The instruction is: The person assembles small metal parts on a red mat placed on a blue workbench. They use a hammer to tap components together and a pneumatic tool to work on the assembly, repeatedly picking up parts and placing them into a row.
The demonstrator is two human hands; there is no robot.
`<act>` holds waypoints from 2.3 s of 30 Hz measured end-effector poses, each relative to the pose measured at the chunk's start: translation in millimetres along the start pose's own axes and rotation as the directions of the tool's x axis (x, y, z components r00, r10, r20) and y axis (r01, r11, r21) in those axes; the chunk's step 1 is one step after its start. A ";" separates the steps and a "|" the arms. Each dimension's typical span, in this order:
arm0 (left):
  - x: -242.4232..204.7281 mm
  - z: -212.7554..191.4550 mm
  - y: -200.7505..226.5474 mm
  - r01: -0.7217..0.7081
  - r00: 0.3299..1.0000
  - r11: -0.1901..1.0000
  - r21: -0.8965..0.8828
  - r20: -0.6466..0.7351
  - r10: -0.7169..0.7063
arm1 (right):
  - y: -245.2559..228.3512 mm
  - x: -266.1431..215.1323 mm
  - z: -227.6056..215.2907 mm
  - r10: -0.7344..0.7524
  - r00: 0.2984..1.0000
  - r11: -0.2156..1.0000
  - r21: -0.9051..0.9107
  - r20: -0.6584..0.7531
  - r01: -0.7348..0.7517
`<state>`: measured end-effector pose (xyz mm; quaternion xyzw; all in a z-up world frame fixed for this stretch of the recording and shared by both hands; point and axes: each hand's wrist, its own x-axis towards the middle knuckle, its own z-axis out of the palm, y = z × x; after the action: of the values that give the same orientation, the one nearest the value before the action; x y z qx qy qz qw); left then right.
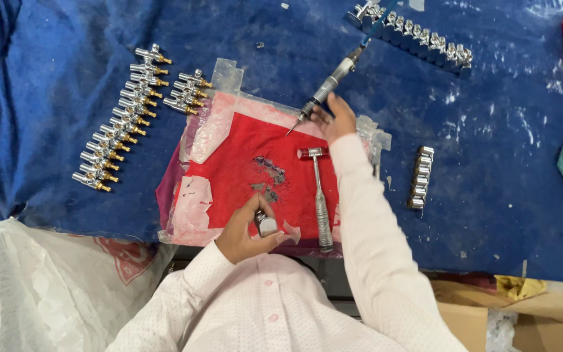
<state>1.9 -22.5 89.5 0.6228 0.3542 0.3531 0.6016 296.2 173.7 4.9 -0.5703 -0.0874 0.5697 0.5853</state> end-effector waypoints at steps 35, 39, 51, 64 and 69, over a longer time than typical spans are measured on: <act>19.0 31.8 -113.0 0.479 0.676 0.164 -0.862 0.244 -0.695 | 68.0 -199.4 26.4 -0.423 0.721 0.871 0.027 0.548 0.491; 21.9 32.5 -110.9 0.482 0.666 0.177 -0.858 0.227 -0.711 | 72.2 -193.6 22.0 -0.391 0.728 0.878 -0.009 0.563 0.478; 19.9 44.0 -126.1 0.393 0.702 0.159 -0.906 0.184 -0.688 | 86.7 -198.3 38.9 -0.434 0.839 0.883 -0.031 0.328 0.469; -20.0 2.0 -67.9 0.232 0.913 0.972 0.046 -0.356 -0.201 | 42.4 -143.8 8.9 -0.048 0.767 0.894 0.370 0.640 -0.252; -15.6 -18.1 -27.6 0.259 0.890 0.962 0.089 -0.409 -0.202 | 70.6 -59.5 22.7 -0.019 0.979 0.969 -0.236 0.204 0.068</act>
<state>-22.0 -26.2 62.2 0.5327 0.5642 0.3718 0.5096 219.1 119.8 -9.1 -0.5751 -0.2269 0.5962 0.5121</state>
